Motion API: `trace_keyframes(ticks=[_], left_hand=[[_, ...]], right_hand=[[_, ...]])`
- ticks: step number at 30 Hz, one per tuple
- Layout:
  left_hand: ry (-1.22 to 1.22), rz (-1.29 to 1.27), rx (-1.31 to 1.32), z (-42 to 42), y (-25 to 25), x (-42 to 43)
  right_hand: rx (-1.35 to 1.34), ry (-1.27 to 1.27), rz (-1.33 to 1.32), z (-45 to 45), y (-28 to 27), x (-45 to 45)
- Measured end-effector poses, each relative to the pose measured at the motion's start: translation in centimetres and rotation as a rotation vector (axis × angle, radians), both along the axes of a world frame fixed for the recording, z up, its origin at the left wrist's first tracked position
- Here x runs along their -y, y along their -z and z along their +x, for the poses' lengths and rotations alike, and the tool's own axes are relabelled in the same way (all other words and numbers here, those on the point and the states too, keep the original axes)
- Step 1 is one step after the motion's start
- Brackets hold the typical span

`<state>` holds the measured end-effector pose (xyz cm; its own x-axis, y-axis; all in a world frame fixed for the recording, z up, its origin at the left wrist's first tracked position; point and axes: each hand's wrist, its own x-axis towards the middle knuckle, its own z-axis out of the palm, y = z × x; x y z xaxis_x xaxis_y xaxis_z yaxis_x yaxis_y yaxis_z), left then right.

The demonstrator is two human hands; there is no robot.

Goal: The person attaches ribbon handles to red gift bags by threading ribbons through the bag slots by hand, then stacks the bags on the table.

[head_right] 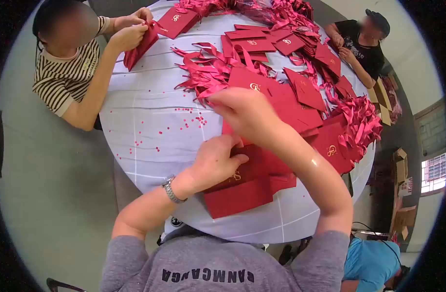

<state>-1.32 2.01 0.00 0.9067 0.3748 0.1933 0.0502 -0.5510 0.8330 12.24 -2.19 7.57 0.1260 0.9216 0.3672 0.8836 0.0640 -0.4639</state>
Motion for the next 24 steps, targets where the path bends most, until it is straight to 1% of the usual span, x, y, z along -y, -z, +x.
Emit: trace_keyframes(ticks=[1,2,3,4,6,7,8,9,10,11,13,15,17,19,20,22,24], left_hand=[[-0.004,0.007,-0.033,0.0,0.1,-0.1],[0.002,0.014,-0.032,-0.2,0.0,-0.1],[0.002,-0.044,-0.055,-0.3,-0.2,-0.3],[0.005,-0.102,-0.078,-0.3,-0.5,-0.5],[0.034,-0.142,-0.069,-0.3,-0.6,-1.0],[0.049,-0.191,-0.062,-0.4,-0.6,-1.1],[0.057,-0.204,-0.067,-0.4,-0.5,-1.3],[0.092,-0.278,-0.076,-0.4,-0.4,-1.5],[0.127,-0.347,-0.084,-0.3,-0.6,-1.7],[0.137,-0.349,-0.088,-0.3,-0.8,-1.9],[0.209,-0.431,-0.195,-0.5,-1.1,-2.0],[0.221,-0.437,-0.184,-0.5,-1.0,-1.9],[0.236,-0.441,-0.171,-0.6,-0.8,-1.9],[0.227,-0.595,-0.181,-0.6,-0.8,-2.2],[0.261,-0.708,-0.191,-0.5,-0.7,-2.4],[0.257,-0.735,-0.221,-0.5,-1.3,-2.6],[0.249,-0.764,-0.255,-0.5,-1.4,-2.3]], right_hand=[[0.011,-0.069,-0.017,1.0,2.0,-2.7],[0.168,-0.09,-0.105,1.5,3.3,-4.9],[0.329,-0.105,-0.194,2.0,4.2,-6.5],[0.333,-0.092,-0.189,2.6,5.0,-7.6],[0.487,-0.099,-0.297,3.2,5.9,-8.6],[0.482,-0.095,-0.307,3.5,5.9,-8.5],[0.36,-0.084,-0.215,3.8,6.0,-8.2],[0.24,-0.065,-0.121,3.7,5.8,-7.7],[0.16,-0.08,-0.008,3.6,5.5,-7.3],[0.159,-0.069,-0.012,3.6,5.0,-6.7],[-0.337,-0.066,0.093,2.2,2.1,-5.3],[-0.529,-0.116,0.26,1.4,-1.9,-3.2],[-0.292,0.092,0.406,0.1,-6.7,0.4],[-0.253,0.189,0.57,1.0,-7.6,4.0],[-0.255,0.197,0.565,0.7,-7.6,5.8],[-0.11,0.395,0.424,-0.9,-7.5,9.2],[-0.139,0.388,0.156,-3.1,-5.9,11.8]])
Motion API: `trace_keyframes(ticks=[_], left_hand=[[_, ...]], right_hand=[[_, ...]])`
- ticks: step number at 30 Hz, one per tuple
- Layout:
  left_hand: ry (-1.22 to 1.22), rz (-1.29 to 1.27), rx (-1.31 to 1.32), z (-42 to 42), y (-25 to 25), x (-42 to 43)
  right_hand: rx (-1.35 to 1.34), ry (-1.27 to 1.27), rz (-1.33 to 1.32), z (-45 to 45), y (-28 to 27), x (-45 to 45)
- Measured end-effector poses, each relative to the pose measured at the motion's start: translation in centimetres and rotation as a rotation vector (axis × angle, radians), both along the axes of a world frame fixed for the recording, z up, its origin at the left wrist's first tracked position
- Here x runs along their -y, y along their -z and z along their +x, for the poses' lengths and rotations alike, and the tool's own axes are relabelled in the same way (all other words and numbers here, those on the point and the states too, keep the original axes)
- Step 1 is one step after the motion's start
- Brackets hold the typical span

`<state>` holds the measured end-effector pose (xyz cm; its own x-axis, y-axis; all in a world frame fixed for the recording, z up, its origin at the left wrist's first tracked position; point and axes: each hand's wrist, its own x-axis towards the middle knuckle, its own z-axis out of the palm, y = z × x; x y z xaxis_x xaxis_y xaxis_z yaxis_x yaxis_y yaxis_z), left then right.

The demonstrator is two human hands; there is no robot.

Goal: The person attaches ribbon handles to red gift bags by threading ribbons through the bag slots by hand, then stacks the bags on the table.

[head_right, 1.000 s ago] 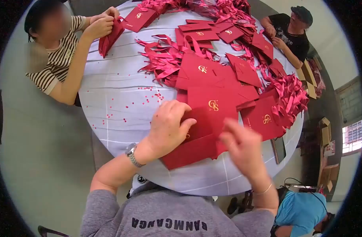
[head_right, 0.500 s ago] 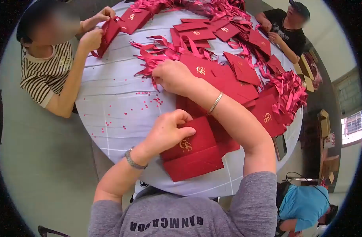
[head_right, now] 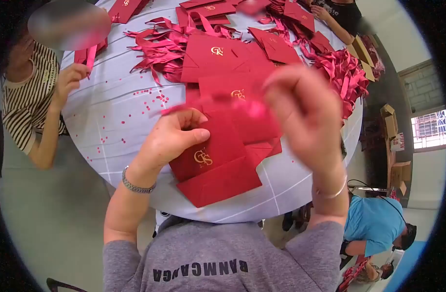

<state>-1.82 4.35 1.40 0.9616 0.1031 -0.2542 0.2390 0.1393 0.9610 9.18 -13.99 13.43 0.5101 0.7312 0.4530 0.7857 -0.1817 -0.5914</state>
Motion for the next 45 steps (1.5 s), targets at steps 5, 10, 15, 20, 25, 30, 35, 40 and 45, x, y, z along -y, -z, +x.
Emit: trace_keyframes(ticks=[5,10,15,20,25,30,35,40,45], left_hand=[[-0.14,0.06,0.076,0.1,0.4,0.0],[-0.259,0.052,0.037,0.0,0.1,-0.7],[-0.233,0.075,0.094,0.3,0.6,-0.1],[-0.225,-0.011,0.12,0.3,1.6,0.1],[-0.29,0.039,0.173,0.5,1.6,0.5],[-0.272,0.065,0.134,0.5,1.5,1.1],[-0.288,0.047,0.131,0.4,2.0,0.9],[-0.277,0.101,0.125,0.2,1.5,1.0],[-0.283,0.098,0.141,0.2,1.8,0.9]], right_hand=[[-0.031,-0.089,-0.294,-4.2,7.8,1.2],[-0.234,-0.037,-0.426,-2.5,7.5,5.4],[-0.387,-0.026,-0.355,-2.4,5.6,6.4],[-0.247,-0.136,-0.196,-3.1,7.1,2.8],[-0.25,-0.045,-0.112,-2.8,9.8,1.2],[-0.234,0.034,-0.117,-3.0,11.4,1.2],[-0.122,0.037,-0.095,-3.5,12.1,1.3],[-0.104,0.04,-0.106,-3.7,12.0,1.3],[-0.084,0.036,-0.122,-3.9,12.0,1.3]])
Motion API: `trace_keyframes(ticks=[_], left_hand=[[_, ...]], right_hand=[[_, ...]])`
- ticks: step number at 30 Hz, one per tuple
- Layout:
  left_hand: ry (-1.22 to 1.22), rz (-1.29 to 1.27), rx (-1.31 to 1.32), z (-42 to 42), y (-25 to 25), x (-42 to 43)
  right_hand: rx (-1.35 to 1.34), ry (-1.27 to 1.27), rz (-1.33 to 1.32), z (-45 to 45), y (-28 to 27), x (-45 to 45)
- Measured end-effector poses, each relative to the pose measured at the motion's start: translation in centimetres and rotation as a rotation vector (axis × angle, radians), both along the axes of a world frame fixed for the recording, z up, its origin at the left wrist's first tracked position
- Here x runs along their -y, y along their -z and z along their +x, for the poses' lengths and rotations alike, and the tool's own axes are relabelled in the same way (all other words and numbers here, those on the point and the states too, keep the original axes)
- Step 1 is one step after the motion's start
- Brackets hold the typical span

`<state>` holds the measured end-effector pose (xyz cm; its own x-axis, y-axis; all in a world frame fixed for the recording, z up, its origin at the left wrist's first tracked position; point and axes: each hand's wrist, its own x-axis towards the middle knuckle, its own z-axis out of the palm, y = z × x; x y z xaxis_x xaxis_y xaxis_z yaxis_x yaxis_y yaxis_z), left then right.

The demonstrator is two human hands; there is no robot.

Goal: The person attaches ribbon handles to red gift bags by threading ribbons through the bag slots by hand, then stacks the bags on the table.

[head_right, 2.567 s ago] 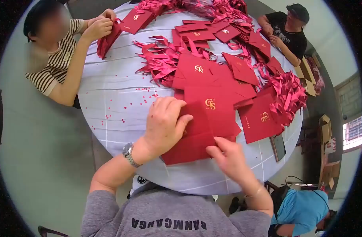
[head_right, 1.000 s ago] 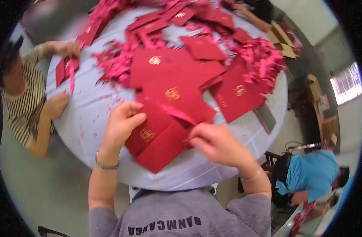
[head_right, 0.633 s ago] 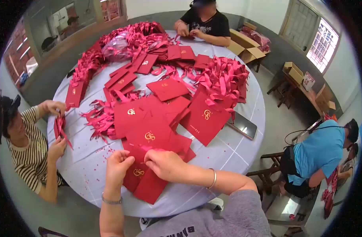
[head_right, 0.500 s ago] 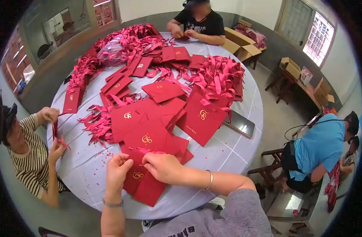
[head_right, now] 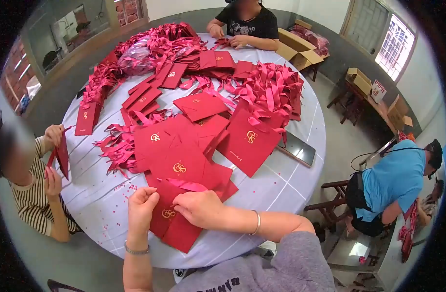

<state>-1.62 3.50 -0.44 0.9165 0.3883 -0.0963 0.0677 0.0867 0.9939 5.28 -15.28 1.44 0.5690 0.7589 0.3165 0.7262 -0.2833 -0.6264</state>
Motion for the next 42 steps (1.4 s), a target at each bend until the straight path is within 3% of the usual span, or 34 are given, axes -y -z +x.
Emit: trace_keyframes(ticks=[23,35,42], left_hand=[[0.0,0.045,0.036,0.1,0.0,0.2],[0.065,-0.004,0.001,0.0,0.3,-0.3],[0.07,0.108,-0.109,0.6,0.9,-1.0]], right_hand=[[0.044,0.001,-0.017,0.0,-0.3,0.1],[0.069,-0.003,-0.016,-0.2,-0.3,0.1],[0.104,-0.019,-0.055,-0.3,-0.8,0.0]])
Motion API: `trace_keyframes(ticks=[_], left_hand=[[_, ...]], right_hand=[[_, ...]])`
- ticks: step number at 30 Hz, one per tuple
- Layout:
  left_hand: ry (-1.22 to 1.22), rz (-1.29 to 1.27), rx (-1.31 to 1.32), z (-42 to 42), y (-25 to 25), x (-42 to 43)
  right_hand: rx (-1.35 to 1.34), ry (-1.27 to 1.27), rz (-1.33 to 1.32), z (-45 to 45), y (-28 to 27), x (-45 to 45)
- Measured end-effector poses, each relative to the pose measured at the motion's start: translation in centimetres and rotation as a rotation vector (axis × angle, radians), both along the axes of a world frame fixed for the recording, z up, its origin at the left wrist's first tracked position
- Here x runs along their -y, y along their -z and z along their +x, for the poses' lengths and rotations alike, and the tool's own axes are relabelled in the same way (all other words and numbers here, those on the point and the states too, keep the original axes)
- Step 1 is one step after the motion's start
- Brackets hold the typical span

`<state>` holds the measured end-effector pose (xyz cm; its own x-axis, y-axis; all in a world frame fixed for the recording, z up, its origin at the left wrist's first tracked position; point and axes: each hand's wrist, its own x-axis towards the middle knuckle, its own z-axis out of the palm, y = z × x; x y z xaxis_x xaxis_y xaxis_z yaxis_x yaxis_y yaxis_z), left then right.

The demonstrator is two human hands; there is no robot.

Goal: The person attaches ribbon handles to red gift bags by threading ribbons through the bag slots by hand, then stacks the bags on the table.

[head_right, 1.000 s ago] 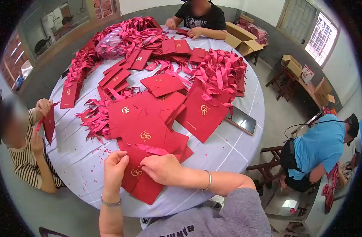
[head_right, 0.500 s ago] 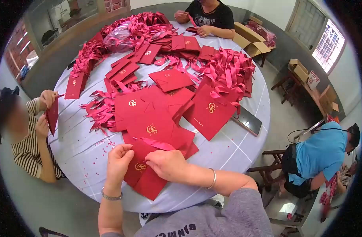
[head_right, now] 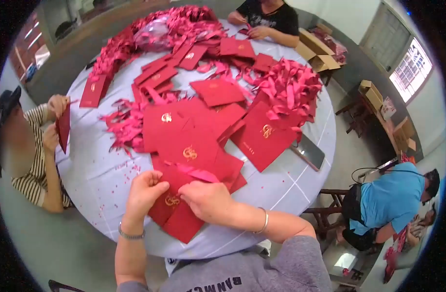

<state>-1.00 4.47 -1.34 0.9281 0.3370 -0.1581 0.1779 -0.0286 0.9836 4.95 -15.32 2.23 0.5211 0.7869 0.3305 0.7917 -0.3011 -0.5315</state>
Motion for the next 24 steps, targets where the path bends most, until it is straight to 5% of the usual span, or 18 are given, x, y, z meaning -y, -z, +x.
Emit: trace_keyframes(ticks=[24], left_hand=[[0.21,-0.154,-0.181,-0.9,-1.1,-0.3]], right_hand=[[0.097,-0.042,-0.014,1.1,-0.8,-2.8]])
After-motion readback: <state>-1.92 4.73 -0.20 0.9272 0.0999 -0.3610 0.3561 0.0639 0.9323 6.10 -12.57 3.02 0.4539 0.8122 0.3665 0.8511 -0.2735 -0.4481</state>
